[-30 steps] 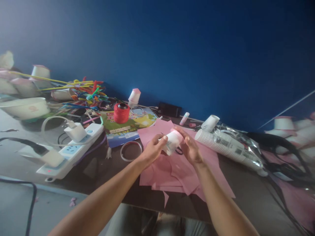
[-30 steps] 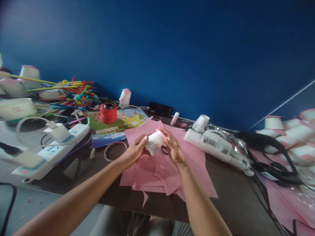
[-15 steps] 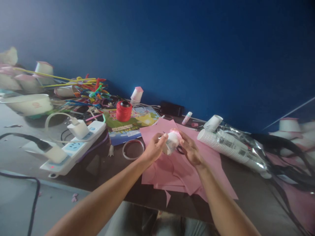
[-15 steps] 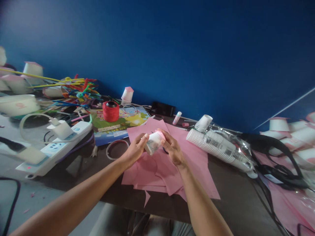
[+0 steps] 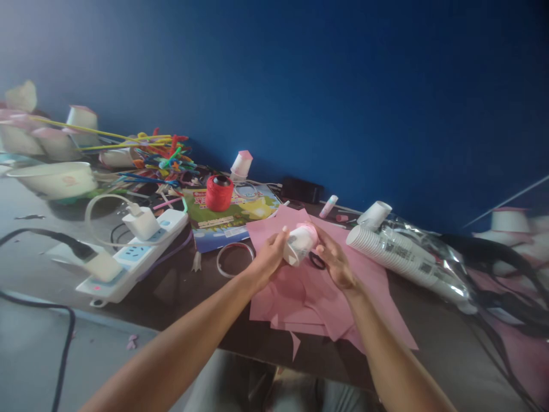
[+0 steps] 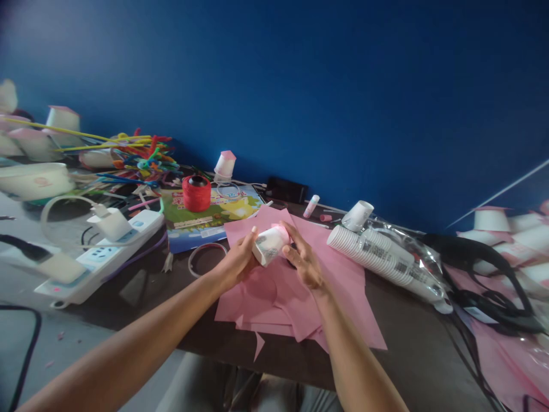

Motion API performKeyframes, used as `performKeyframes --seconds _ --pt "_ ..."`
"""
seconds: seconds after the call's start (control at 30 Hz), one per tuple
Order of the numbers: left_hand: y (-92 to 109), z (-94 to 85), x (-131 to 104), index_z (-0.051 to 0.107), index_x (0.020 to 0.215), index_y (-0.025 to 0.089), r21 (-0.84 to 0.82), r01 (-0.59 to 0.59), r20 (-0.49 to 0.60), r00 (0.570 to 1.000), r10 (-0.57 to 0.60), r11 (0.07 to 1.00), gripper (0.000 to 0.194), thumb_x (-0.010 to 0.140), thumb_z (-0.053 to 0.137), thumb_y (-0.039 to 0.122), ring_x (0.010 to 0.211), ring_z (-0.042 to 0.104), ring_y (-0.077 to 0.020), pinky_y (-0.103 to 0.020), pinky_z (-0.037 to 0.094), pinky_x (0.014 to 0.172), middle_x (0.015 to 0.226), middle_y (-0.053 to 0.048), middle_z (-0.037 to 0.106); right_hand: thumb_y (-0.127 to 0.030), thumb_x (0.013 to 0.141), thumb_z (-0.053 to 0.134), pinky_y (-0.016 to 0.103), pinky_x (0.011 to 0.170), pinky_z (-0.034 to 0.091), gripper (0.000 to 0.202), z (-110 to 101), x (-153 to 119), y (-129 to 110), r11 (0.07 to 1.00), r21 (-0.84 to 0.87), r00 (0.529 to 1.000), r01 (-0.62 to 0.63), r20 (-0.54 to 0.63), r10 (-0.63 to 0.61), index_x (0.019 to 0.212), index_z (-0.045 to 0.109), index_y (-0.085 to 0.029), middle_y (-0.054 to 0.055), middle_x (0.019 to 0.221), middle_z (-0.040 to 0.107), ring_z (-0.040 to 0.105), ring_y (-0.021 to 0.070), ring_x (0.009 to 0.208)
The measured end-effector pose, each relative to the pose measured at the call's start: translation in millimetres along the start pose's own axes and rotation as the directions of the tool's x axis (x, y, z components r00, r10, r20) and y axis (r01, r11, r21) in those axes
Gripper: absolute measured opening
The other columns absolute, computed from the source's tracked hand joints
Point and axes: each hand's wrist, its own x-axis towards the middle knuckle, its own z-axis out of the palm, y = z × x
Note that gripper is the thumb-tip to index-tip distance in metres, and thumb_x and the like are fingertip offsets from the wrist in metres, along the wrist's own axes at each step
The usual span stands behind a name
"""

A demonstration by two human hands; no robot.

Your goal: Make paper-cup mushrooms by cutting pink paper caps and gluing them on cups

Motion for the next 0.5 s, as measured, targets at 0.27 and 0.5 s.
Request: performKeyframes --seconds 0.27,0.5 --pt "2.7 0.1 1.7 0.060 0.094 0.011 -0.124 0.056 0.102 0.994 -0.043 0.991 0.053 0.076 0.051 0.059 0.061 0.053 -0.0139 -0.023 0.039 0.050 0.078 -0.008 0.061 -0.056 0.081 0.045 0.041 0.111 0.018 0.060 -3.3 -0.2 0.9 1.000 -0.017 0.999 -0.004 -0.046 0.004 0.133 0.040 -0.026 0.001 0.137 0.044 0.023 0.0228 0.135" --pt "11.5 3.6 -1.3 0.059 0.101 0.011 -0.196 0.165 0.139 0.980 -0.140 0.967 0.054 0.079 0.045 0.059 0.062 0.056 -0.0136 -0.023 0.043 0.053 0.081 -0.008 0.063 -0.051 0.080 0.052 0.043 0.111 0.016 0.056 1.2 -1.0 3.1 0.991 0.135 0.999 -0.021 -0.047 0.027 0.130 0.044 -0.027 0.000 0.140 0.040 0.021 0.0225 0.135"
